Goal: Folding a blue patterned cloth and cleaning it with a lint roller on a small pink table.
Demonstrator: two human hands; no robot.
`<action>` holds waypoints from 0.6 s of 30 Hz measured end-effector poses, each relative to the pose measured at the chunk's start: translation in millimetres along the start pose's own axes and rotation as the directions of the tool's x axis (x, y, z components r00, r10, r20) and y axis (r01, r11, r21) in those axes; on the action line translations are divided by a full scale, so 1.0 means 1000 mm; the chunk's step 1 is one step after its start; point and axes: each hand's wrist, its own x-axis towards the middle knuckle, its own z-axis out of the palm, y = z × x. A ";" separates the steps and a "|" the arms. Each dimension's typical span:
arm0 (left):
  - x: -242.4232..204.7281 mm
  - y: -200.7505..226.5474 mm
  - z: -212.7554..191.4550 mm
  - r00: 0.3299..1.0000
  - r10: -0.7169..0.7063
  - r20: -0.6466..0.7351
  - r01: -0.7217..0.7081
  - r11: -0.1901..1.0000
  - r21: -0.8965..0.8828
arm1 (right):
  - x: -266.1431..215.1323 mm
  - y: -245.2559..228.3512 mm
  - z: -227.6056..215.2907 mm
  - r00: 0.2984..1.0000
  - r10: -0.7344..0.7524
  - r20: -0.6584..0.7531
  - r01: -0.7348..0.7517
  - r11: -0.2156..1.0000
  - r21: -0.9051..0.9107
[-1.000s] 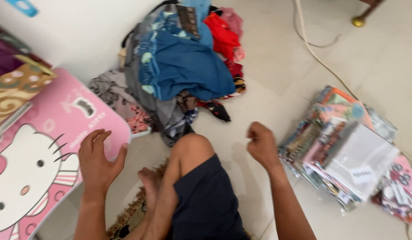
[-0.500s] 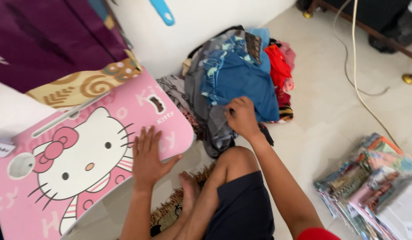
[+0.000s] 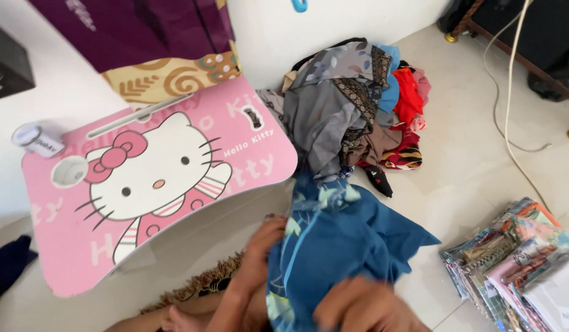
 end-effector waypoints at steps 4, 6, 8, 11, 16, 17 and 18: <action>-0.022 0.020 -0.050 0.923 -0.153 -0.354 0.064 0.966 -0.250 | 0.010 0.005 -0.037 0.570 -0.265 -0.778 0.010 0.949 -0.316; -0.019 0.056 -0.078 0.909 -0.110 -0.402 0.012 0.971 -0.239 | 0.032 0.004 -0.054 0.569 -0.333 -0.752 0.085 0.933 -0.349; -0.018 0.087 -0.103 0.895 -0.057 -0.443 -0.043 0.976 -0.214 | 0.051 0.010 -0.060 0.556 -0.402 -0.727 0.174 0.912 -0.371; -0.020 0.123 -0.121 0.856 -0.034 -0.516 0.071 0.996 0.052 | 0.061 0.024 -0.053 0.612 -0.419 -0.671 0.163 0.897 -0.411; -0.040 0.131 -0.128 0.746 -0.310 -0.590 0.273 0.950 -0.153 | 0.067 0.043 -0.042 0.624 -0.361 -0.693 -0.169 0.803 -0.571; -0.039 0.132 -0.124 0.741 -0.309 -0.597 0.275 0.950 -0.151 | 0.073 0.041 -0.030 0.630 -0.357 -0.689 -0.167 0.805 -0.569; -0.038 0.134 -0.120 0.745 -0.353 -0.566 0.285 0.936 -0.208 | 0.080 0.039 -0.019 0.728 -0.420 -0.542 -0.265 0.556 -0.788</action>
